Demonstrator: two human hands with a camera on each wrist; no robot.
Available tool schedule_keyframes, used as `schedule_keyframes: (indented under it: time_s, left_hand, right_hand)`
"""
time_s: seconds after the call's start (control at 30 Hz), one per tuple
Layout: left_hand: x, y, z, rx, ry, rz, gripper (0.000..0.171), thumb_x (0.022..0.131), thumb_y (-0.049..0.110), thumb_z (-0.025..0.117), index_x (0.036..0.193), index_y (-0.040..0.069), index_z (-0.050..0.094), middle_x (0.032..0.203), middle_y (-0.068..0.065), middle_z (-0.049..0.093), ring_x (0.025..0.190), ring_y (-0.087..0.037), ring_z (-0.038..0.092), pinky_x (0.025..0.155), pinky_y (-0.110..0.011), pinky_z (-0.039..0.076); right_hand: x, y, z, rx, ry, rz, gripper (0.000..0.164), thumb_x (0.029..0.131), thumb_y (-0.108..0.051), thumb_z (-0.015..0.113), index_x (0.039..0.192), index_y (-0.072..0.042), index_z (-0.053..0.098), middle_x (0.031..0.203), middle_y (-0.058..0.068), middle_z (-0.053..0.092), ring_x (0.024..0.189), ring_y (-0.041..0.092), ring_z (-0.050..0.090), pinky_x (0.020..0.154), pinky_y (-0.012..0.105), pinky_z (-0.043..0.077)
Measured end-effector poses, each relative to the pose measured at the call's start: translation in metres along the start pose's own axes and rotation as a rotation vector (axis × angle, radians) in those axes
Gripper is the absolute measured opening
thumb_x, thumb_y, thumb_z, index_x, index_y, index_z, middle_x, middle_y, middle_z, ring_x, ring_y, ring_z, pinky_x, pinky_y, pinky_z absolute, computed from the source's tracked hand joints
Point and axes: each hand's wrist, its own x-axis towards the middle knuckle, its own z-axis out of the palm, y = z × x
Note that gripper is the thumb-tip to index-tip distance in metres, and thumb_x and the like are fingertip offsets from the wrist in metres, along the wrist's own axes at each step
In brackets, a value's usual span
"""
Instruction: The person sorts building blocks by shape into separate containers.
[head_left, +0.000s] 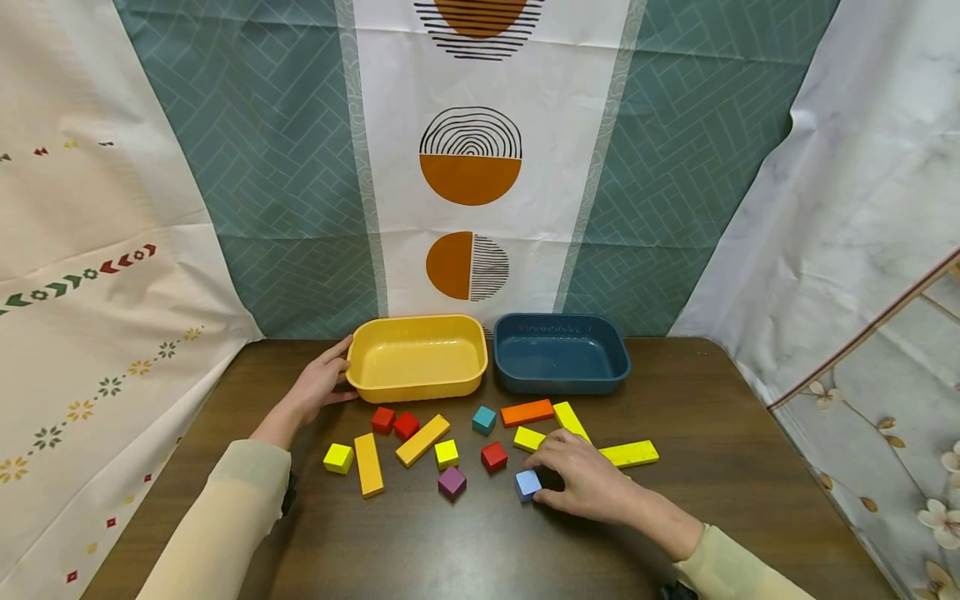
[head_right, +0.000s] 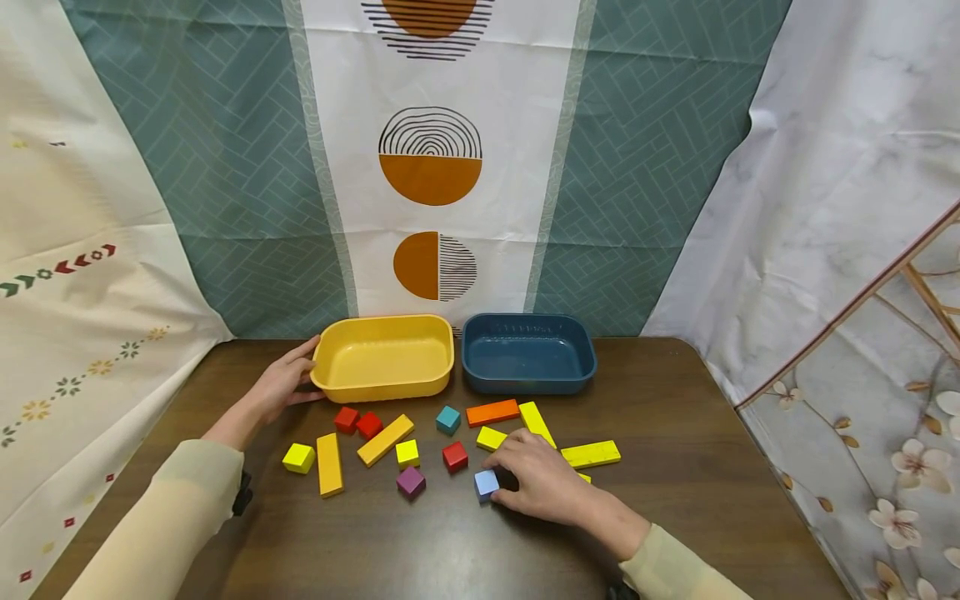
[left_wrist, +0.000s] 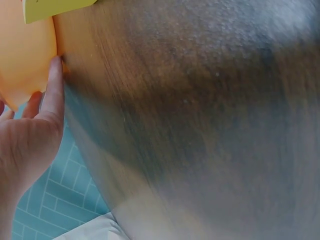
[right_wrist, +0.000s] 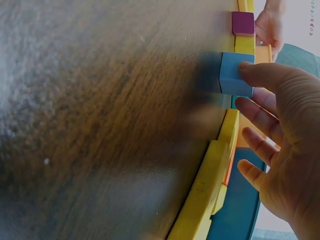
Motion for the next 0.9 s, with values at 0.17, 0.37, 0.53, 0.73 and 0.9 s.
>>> schedule_keyframes:
  time_s: [0.17,0.37,0.53,0.73,0.9]
  left_hand:
    - [0.001,0.0,-0.001,0.011,0.0,0.006,0.063,0.108,0.017,0.033,0.166,0.028,0.012,0.171,-0.012,0.008,0.141,-0.043,0.04,0.098,-0.051,0.052]
    - [0.001,-0.001,-0.001,0.003,-0.005,0.001,0.062,0.108,0.018,0.033,0.166,0.029,0.012,0.17,-0.013,0.009,0.141,-0.042,0.041,0.098,-0.051,0.052]
    - [0.002,-0.004,-0.001,-0.014,-0.008,0.003,0.062,0.109,0.019,0.034,0.166,0.029,0.013,0.171,-0.012,0.009,0.141,-0.041,0.041,0.098,-0.051,0.052]
    - [0.0,-0.004,-0.001,-0.012,-0.008,0.011,0.062,0.109,0.018,0.034,0.166,0.029,0.013,0.17,-0.012,0.009,0.14,-0.042,0.042,0.098,-0.051,0.052]
    - [0.001,-0.006,-0.003,-0.021,-0.014,0.02,0.061,0.109,0.019,0.034,0.166,0.028,0.013,0.17,-0.013,0.01,0.139,-0.042,0.043,0.098,-0.051,0.052]
  right_hand:
    - [0.001,0.001,0.0,0.008,-0.005,-0.004,0.035,0.088,-0.033,0.082,0.12,-0.023,0.073,0.114,-0.018,0.066,0.117,0.013,0.051,0.1,0.044,0.046]
    - [0.001,0.001,0.002,0.025,0.008,-0.015,0.033,0.088,-0.032,0.081,0.119,-0.023,0.073,0.112,-0.018,0.066,0.115,0.013,0.052,0.099,0.042,0.047]
    - [0.001,0.0,0.0,0.039,0.025,-0.007,0.03,0.088,-0.031,0.082,0.116,-0.024,0.072,0.111,-0.019,0.065,0.113,0.012,0.052,0.098,0.041,0.048]
    - [0.005,-0.001,-0.016,0.047,0.114,0.007,0.028,0.086,-0.027,0.082,0.112,-0.026,0.072,0.108,-0.021,0.065,0.109,0.01,0.05,0.093,0.039,0.048]
    - [0.014,0.001,-0.035,0.06,0.192,0.067,0.028,0.084,-0.025,0.083,0.11,-0.024,0.071,0.105,-0.019,0.064,0.106,0.011,0.048,0.086,0.035,0.052]
